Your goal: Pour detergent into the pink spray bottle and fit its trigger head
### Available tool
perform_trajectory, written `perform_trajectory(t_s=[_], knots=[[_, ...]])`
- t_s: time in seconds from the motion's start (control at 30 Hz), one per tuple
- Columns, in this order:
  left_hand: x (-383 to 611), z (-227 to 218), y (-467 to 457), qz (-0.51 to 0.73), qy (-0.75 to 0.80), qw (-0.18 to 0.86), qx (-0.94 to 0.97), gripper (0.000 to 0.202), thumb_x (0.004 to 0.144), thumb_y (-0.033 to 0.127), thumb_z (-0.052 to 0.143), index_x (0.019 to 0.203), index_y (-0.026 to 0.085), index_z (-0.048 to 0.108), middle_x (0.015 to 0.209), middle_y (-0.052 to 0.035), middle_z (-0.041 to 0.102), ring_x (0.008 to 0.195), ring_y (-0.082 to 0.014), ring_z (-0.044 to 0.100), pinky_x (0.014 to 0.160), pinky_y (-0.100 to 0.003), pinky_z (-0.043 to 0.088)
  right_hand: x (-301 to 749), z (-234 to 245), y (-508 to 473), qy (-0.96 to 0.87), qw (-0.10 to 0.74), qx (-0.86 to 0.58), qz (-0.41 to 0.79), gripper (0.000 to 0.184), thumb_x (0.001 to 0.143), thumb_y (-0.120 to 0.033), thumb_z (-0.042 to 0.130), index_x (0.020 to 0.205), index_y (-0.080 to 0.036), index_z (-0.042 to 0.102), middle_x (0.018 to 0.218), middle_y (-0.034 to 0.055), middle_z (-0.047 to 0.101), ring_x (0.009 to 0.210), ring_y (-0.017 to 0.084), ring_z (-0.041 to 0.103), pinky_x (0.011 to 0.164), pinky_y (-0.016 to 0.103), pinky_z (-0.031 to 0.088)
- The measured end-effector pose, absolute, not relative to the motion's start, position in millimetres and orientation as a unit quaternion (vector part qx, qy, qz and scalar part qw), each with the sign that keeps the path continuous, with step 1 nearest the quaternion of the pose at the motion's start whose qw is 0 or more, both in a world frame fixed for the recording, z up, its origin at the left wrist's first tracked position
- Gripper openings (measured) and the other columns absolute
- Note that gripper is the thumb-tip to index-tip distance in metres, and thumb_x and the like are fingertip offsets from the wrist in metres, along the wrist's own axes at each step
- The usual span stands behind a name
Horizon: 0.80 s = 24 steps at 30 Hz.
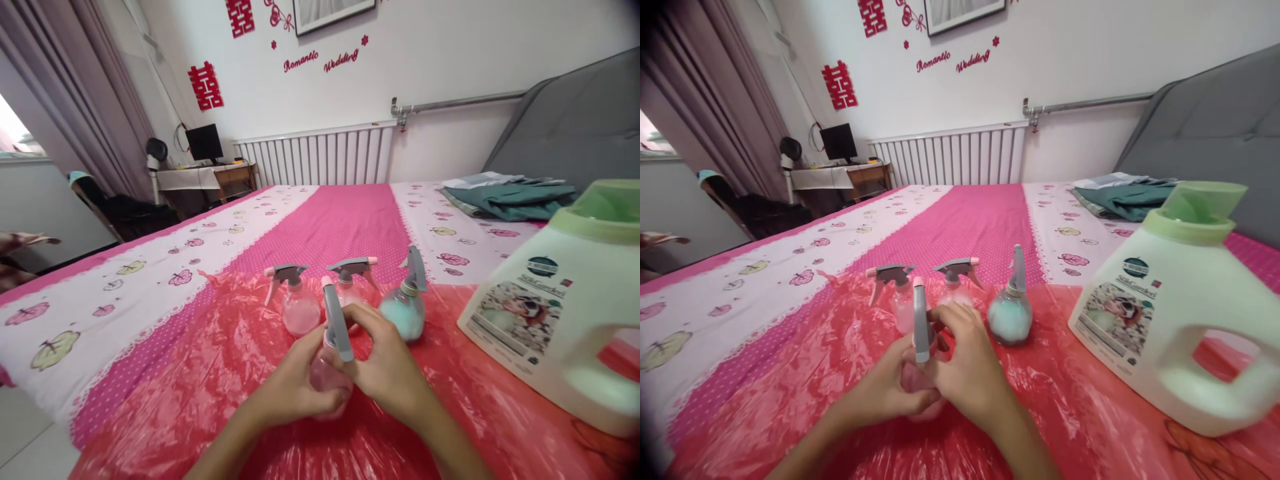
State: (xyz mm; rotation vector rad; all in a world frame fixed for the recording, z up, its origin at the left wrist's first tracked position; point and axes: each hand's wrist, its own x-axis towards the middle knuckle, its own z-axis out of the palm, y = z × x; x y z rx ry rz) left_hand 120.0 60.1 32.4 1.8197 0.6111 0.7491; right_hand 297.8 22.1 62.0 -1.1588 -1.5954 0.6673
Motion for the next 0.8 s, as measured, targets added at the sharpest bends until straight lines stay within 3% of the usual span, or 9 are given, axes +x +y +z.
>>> perform_trajectory(t_s=[0.17, 0.53, 0.63, 0.8], knots=[[118.2, 32.0, 58.3, 0.313, 0.266, 0.496, 0.765, 0.054, 0.072, 0.012, 0.076, 0.124, 0.020, 0.065, 0.116, -0.0065, 0.069, 0.109, -0.0271, 0.065, 0.098, -0.038, 0.054, 297.1, 59.7, 22.6, -0.665, 0.501, -0.475, 0.284, 0.028, 0.086, -0.046, 0.073, 0.086, -0.019, 0.065, 0.088, 0.0023, 0.063, 0.086, 0.019, 0.055, 0.080, 0.033, 0.040], [116.9, 34.5, 55.8, 0.309, 0.270, 0.476, 0.778, 0.053, 0.071, 0.012, 0.075, 0.123, 0.021, 0.065, 0.119, -0.0049, 0.069, 0.110, -0.0273, 0.065, 0.097, -0.037, 0.054, 296.4, 62.5, 21.5, -0.648, 0.505, -0.480, 0.308, 0.016, 0.082, -0.033, 0.072, 0.085, -0.019, 0.065, 0.087, 0.0021, 0.062, 0.085, 0.019, 0.055, 0.080, 0.033, 0.041], [117.3, 36.3, 55.6, 0.308, 0.267, 0.479, 0.777, 0.051, 0.073, 0.013, 0.075, 0.122, 0.021, 0.065, 0.117, -0.0048, 0.069, 0.109, -0.0268, 0.066, 0.095, -0.036, 0.055, 296.0, 61.5, 21.2, -0.648, 0.505, -0.461, 0.336, 0.019, 0.084, -0.037, 0.072, 0.088, -0.019, 0.065, 0.089, 0.0021, 0.063, 0.086, 0.019, 0.056, 0.080, 0.033, 0.042], [117.6, 35.2, 55.1, 0.316, 0.270, 0.483, 0.771, 0.057, 0.070, 0.010, 0.075, 0.125, 0.021, 0.065, 0.120, -0.0056, 0.069, 0.112, -0.0278, 0.065, 0.099, -0.038, 0.054, 294.9, 59.6, 20.9, -0.669, 0.508, -0.477, 0.259, 0.017, 0.088, -0.036, 0.070, 0.086, -0.019, 0.065, 0.089, 0.0029, 0.062, 0.088, 0.020, 0.055, 0.081, 0.034, 0.039]])
